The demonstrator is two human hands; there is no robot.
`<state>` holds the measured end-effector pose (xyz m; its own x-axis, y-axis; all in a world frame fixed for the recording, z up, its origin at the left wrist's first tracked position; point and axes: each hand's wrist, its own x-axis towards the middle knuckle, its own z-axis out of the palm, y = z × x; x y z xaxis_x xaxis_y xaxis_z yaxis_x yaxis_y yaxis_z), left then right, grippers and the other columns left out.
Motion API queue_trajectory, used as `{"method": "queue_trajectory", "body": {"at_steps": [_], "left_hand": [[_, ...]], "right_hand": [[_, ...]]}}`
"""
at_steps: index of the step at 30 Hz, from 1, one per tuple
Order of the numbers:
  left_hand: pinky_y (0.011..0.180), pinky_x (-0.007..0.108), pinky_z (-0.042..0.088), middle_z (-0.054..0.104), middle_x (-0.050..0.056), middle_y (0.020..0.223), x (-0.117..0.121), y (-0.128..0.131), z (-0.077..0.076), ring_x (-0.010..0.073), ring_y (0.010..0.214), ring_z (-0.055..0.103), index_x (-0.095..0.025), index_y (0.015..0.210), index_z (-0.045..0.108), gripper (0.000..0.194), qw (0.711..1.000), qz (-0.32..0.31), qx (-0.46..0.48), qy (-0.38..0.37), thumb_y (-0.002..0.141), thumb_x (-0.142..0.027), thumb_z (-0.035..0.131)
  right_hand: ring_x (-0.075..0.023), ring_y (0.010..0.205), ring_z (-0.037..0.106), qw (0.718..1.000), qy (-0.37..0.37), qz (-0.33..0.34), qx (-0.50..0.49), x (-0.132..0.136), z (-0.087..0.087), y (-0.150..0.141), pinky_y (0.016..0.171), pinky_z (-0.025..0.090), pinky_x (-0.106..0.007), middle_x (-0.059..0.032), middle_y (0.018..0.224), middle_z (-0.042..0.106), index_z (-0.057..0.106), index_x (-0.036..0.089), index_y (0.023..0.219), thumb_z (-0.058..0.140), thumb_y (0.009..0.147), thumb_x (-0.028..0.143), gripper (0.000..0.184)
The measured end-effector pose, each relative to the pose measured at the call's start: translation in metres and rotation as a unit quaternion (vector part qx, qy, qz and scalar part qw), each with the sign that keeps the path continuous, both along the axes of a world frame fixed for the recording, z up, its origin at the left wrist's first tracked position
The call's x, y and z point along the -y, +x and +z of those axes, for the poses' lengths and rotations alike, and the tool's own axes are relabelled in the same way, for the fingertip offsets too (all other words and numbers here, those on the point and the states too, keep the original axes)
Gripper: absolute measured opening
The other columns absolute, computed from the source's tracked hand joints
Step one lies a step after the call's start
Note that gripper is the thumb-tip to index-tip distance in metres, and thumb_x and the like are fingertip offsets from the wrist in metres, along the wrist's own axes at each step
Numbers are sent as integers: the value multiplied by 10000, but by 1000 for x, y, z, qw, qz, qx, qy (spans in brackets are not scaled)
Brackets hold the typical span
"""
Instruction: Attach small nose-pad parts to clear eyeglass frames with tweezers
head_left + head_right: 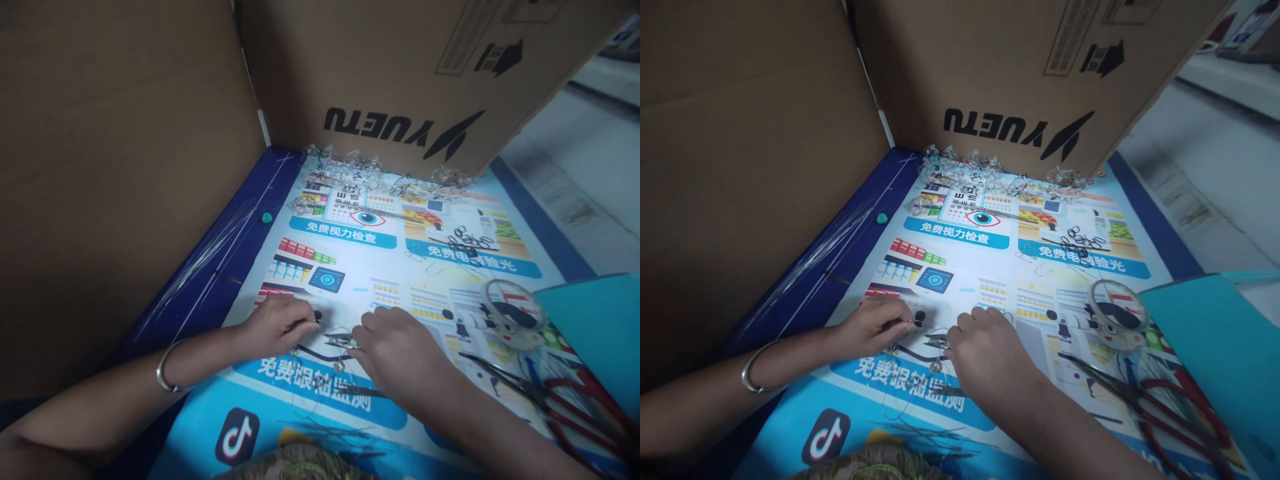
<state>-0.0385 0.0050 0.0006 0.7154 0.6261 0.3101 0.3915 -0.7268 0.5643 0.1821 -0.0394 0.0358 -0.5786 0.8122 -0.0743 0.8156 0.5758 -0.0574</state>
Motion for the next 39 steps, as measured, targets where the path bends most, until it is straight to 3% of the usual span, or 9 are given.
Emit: {"method": "queue_trajectory", "body": {"at_steps": [8,19,39], "left_hand": [[510,182,351,551,-13,590,0,0,1,82,535,493,-143,706,525,157,1000,21,-1,7,831,-226,480],[523,184,362,565,-4,612,0,0,-1,87,557,504,-144,715,529,135,1000,3,7,21,828,-198,481],[647,242,396,598,28,719,1,-1,0,121,692,534,-149,771,573,138,999,-21,-5,24,843,-209,472]], "right_hand": [[-170,647,429,999,34,-3,15,8,-1,0,588,192,-307,-18,654,548,580,203,652,603,752,253,114],[-189,678,449,998,43,-37,23,19,2,8,621,217,-319,-19,679,554,583,211,678,598,763,286,114],[-162,661,442,997,82,-4,-5,6,-11,1,598,218,-296,-10,649,561,576,186,652,596,756,206,108]]}}
